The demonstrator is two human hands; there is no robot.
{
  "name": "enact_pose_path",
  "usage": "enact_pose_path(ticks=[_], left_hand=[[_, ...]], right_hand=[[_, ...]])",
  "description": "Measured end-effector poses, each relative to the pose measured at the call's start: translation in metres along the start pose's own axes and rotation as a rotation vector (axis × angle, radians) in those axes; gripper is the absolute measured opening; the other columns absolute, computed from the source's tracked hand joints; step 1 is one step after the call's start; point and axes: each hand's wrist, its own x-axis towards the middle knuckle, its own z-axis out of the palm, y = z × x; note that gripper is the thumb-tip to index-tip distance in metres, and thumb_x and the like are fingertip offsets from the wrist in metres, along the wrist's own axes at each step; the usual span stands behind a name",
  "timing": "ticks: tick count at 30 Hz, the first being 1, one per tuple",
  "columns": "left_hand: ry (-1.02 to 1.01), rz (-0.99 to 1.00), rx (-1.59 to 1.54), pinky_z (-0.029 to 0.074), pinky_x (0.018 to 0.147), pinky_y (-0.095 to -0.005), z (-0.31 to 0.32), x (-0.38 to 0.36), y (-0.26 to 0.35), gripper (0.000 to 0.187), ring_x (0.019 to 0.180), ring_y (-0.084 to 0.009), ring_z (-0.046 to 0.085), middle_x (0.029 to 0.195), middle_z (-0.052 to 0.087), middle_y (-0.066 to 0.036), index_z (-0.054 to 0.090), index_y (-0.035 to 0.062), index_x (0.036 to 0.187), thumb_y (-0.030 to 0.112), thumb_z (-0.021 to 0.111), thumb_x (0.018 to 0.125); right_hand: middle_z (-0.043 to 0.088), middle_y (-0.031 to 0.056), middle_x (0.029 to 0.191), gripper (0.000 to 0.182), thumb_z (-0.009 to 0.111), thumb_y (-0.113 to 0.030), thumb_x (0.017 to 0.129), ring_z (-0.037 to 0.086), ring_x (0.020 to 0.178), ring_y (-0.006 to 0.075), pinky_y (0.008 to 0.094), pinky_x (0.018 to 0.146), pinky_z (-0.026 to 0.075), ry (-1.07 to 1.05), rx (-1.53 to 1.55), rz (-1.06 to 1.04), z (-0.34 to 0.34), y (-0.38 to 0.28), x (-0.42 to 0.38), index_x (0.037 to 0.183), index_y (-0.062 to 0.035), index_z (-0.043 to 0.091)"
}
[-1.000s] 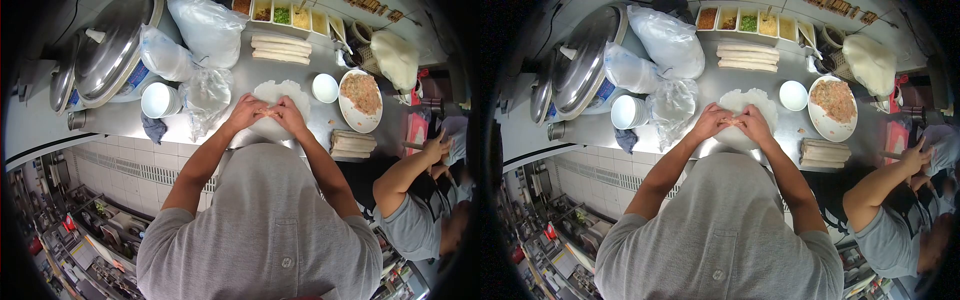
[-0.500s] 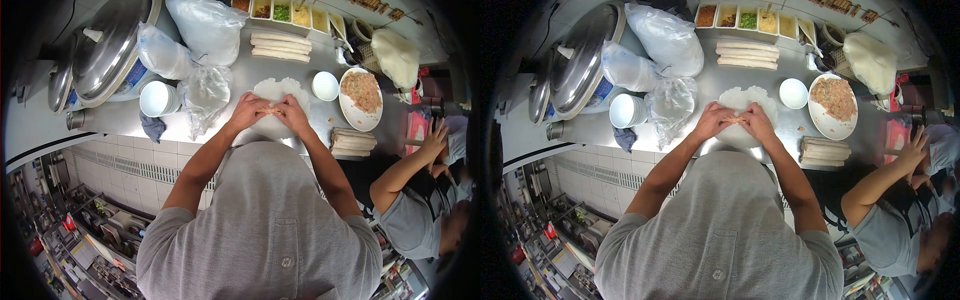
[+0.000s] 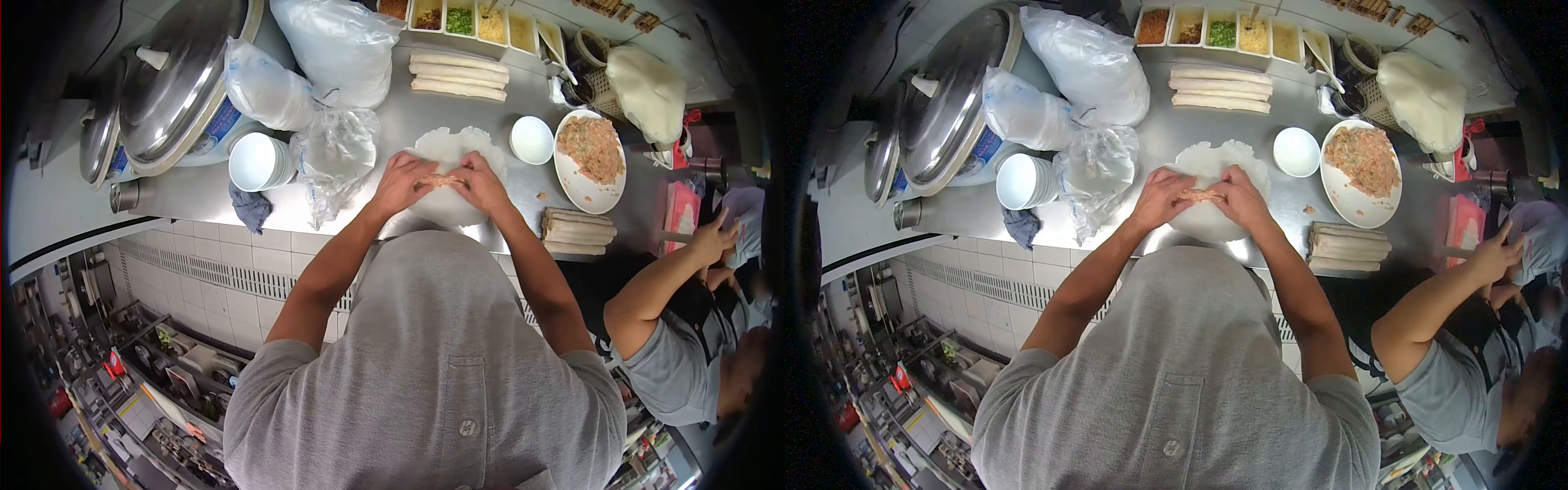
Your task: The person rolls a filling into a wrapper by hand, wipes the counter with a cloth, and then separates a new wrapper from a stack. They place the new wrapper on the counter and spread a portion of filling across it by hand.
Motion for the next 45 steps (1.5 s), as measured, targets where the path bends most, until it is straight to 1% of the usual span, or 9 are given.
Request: enact_pose_path(ticks=[13,22,24,30,33,39,42,44,45], left_hand=[[-0.009,-0.021,0.001,0.036,0.103,-0.0401,-0.012,-0.007,-0.004,0.051,0.11,-0.0251,0.055,0.105,0.071,0.0,0.067,0.0123,0.121,0.019,0.08,0.072],[-0.08,0.063,0.008,0.035,0.104,-0.0404,-0.004,-0.004,-0.003,0.033,0.109,-0.0239,0.056,0.113,0.068,-0.001,0.074,0.0123,0.106,0.019,0.08,0.074],[0.072,0.027,0.01,0.042,0.099,-0.0396,-0.013,-0.008,0.0,0.029,0.107,-0.0238,0.056,0.11,0.067,-0.001,0.074,0.0113,0.101,0.015,0.08,0.073],[0.094,-0.086,0.025,0.053,0.085,-0.0378,-0.027,-0.027,-0.001,0.026,0.102,-0.026,0.058,0.104,0.063,-0.005,0.072,0.0075,0.098,0.008,0.079,0.072],[0.151,-0.202,-0.021,0.052,0.086,-0.0378,-0.02,-0.032,-0.001,0.022,0.099,-0.0265,0.059,0.104,0.063,-0.006,0.073,0.0064,0.094,0.006,0.077,0.073],[0.109,-0.102,0.092,0.051,0.083,-0.0376,-0.014,-0.029,-0.006,0.018,0.097,-0.0279,0.059,0.104,0.062,-0.008,0.074,0.0048,0.091,0.006,0.077,0.074],[0.105,-0.082,0.078,0.051,0.082,-0.0378,-0.018,-0.024,-0.003,0.02,0.095,-0.0274,0.06,0.103,0.063,-0.006,0.075,0.0069,0.092,0.008,0.079,0.072],[0.118,-0.058,0.065,0.051,0.081,-0.0382,-0.021,-0.021,0.0,0.022,0.093,-0.0274,0.06,0.102,0.063,-0.006,0.075,0.0086,0.092,0.008,0.08,0.071],[0.127,-0.032,0.059,0.051,0.081,-0.0385,-0.022,-0.02,0.001,0.023,0.092,-0.0271,0.059,0.103,0.064,-0.005,0.076,0.0093,0.093,0.009,0.081,0.07]], right_hand=[[0.052,0.011,0.111,0.03,0.076,-0.012,0.078,0.056,0.105,0.028,0.0358,0.091,0.049,0.038,0.043,0.038,-0.007,0.002,-0.007,0.107,-0.0077,0.072],[0.054,0.0107,0.112,0.027,0.076,-0.012,0.079,0.059,0.103,0.0276,0.0373,0.089,0.05,0.107,0.023,0.07,-0.013,-0.003,-0.014,0.104,-0.0039,0.071],[0.054,0.0103,0.112,0.025,0.075,-0.011,0.079,0.06,0.102,0.0274,0.0377,0.088,0.05,0.089,0.027,0.089,-0.013,-0.001,-0.017,0.102,-0.0035,0.07],[0.056,0.0091,0.109,0.022,0.072,-0.008,0.079,0.061,0.099,0.0265,0.0373,0.085,0.052,0.144,0.044,0.124,0.002,-0.003,-0.02,0.1,-0.004,0.07],[0.057,0.0096,0.107,0.018,0.071,-0.01,0.082,0.061,0.098,0.0279,0.0374,0.085,0.051,0.171,0.04,0.137,-0.002,-0.006,-0.02,0.1,-0.004,0.07],[0.058,0.0108,0.108,0.02,0.071,-0.006,0.08,0.061,0.098,0.0302,0.0384,0.085,0.051,0.17,0.008,0.148,-0.005,-0.007,-0.026,0.099,-0.0032,0.07],[0.059,0.0113,0.105,0.018,0.071,-0.008,0.081,0.064,0.094,0.0285,0.0375,0.082,0.053,0.274,-0.033,0.078,-0.017,0.009,-0.03,0.099,-0.0043,0.07],[0.062,0.0135,0.099,0.015,0.07,-0.007,0.083,0.066,0.085,0.0304,0.0379,0.076,0.055,0.378,0.112,0.316,-0.047,0.016,-0.042,0.097,-0.0037,0.07],[0.065,0.0151,0.094,0.014,0.071,-0.005,0.082,0.067,0.078,0.032,0.0384,0.07,0.055,0.413,-0.028,0.302,-0.058,0.03,-0.053,0.096,-0.0028,0.07]])
